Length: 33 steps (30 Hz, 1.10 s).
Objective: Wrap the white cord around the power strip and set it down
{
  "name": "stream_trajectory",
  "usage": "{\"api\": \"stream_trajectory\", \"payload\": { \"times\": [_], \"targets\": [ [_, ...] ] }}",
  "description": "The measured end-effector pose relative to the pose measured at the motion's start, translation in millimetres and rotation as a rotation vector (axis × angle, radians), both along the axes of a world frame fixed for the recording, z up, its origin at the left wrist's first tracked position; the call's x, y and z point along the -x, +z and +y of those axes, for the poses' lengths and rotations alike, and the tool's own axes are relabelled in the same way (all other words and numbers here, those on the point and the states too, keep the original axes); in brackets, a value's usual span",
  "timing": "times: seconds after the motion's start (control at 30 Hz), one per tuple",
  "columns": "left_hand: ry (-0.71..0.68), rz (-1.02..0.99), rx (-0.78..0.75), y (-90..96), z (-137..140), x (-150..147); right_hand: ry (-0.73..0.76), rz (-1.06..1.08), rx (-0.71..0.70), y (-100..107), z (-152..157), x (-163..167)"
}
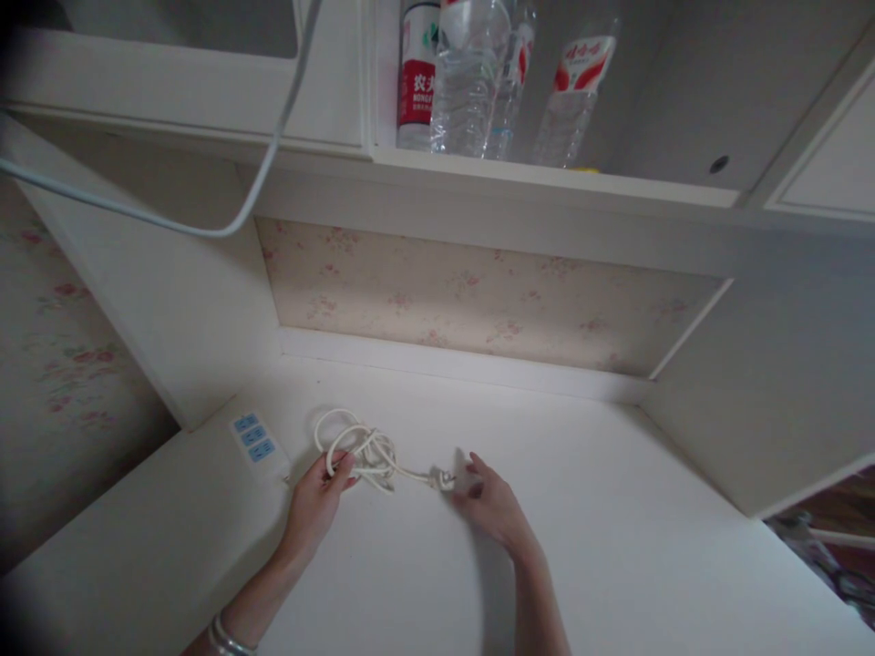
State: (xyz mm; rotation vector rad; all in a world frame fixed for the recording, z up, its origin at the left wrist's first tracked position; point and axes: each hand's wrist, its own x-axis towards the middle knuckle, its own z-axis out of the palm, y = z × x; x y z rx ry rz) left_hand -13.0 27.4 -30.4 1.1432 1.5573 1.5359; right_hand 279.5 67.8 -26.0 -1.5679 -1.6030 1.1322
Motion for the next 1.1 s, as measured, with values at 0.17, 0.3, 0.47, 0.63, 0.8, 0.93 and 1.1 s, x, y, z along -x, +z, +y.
{"api": "stream_trajectory", "payload": {
  "times": [0.17,0.3,0.47,0.63,0.8,0.93,1.1],
  "targets": [
    [0.01,-0.062,0.02,5.2,-0.9,-1.0,0.133,0.023,-0.033,-11.7,-1.1,9.8],
    [0.007,-0.091,0.012,6.9,-0.8,-0.6,0.18,-0.029,-0.124,-7.6,-1.8,19.9],
    [-0.006,-0.103,0.025,7.0,-0.7,-1.3,0.162,-0.011,-0.155,-5.0,-3.2,22.1],
    [-0.074,-0.066,-0.016,3.9,-1.3,-3.6,0.091,0.213,-0.185,-4.2,-1.3,32.3],
    [-0.155,-0.036,-0.047,8.7,-4.5,-8.0,0.009,0.345,-0.196,8.6,-5.8,47.6],
    [-0.187,0.015,-0.075,15.6,-7.8,-12.2,-0.023,0.438,-0.163,16.7,-16.1,72.3],
    [-0.216,0.151,-0.084,19.2,-10.6,-14.5,0.044,0.475,-0.185,17.5,-32.6,113.7]
  ]
}}
